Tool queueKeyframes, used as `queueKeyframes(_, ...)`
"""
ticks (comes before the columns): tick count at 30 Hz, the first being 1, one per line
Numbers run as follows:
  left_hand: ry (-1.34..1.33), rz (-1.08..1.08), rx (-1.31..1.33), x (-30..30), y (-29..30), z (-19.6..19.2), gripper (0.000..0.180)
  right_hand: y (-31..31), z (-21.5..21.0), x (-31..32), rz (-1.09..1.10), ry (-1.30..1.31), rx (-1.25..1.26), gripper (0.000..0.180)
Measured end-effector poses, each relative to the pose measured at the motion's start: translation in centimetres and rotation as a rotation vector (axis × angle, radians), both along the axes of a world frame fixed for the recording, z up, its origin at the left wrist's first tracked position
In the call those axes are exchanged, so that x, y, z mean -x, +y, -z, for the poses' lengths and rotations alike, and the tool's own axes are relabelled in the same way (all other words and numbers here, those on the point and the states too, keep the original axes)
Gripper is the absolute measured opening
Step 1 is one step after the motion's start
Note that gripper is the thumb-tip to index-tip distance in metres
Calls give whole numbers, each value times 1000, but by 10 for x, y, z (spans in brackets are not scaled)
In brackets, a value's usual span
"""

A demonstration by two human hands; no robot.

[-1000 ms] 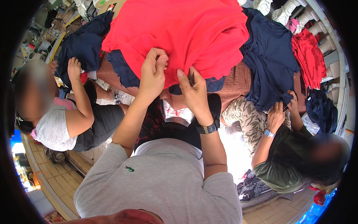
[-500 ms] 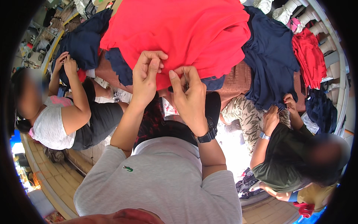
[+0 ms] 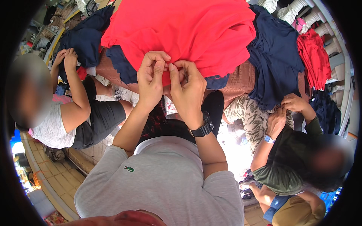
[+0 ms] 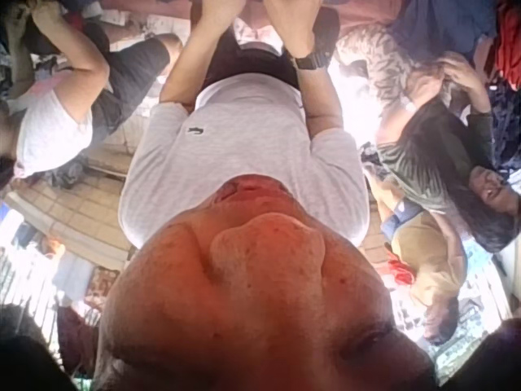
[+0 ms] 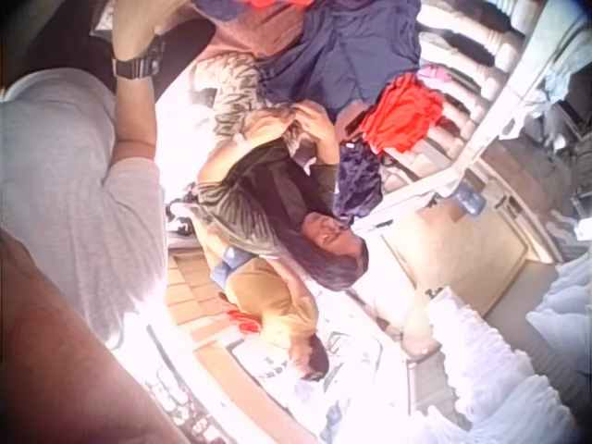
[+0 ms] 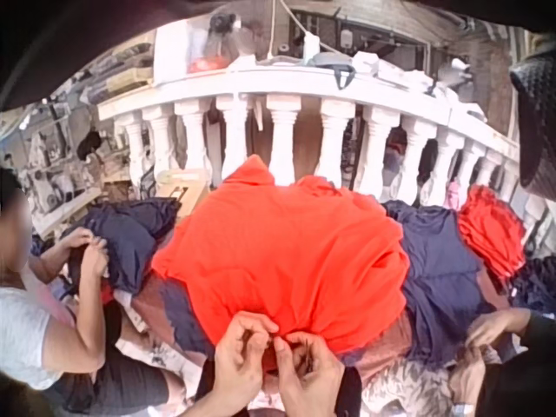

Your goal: The person trims loose threads and tags from a red t-shirt using small scissors. They repeatedly adjust the garment, cut threads, and inspect the fabric while seated on the floor.

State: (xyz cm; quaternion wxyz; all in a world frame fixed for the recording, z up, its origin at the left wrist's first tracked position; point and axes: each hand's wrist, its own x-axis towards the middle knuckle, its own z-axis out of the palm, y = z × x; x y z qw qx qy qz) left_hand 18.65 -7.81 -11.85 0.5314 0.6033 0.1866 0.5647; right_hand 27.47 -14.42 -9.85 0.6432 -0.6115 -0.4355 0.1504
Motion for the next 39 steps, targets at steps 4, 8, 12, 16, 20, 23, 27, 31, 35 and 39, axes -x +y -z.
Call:
queueKeyframes(4,25,-26,-22,0,2,-1,11,-3,8,-2,-105,69,-43,10)
queueKeyframes(8,-7,-11,53,2,3,-3,14,-19,2,-3,-207,148,0,12)
queueKeyframes(12,-36,7,96,4,4,-1,14,-35,2,-8,-361,98,105,11)
queueKeyframes(16,-71,58,117,5,7,-1,13,-39,-1,-12,-360,-28,177,10)
queueKeyframes(20,-96,51,119,7,4,2,11,-31,3,-14,-102,23,-1,14)
queueKeyframes(23,-132,55,150,8,0,2,11,-24,2,-14,-20,171,2,21)
queueKeyframes(27,36,-44,9,10,-4,2,21,-23,10,-14,-35,194,1,17)
queueKeyframes(31,318,-229,-39,10,0,11,25,-25,14,-15,-49,176,-8,16)
queueKeyframes(35,324,-178,19,6,4,12,18,-30,2,-8,-23,107,50,16)
queueKeyframes(39,123,51,240,11,5,13,11,-39,-12,2,-173,128,74,20)
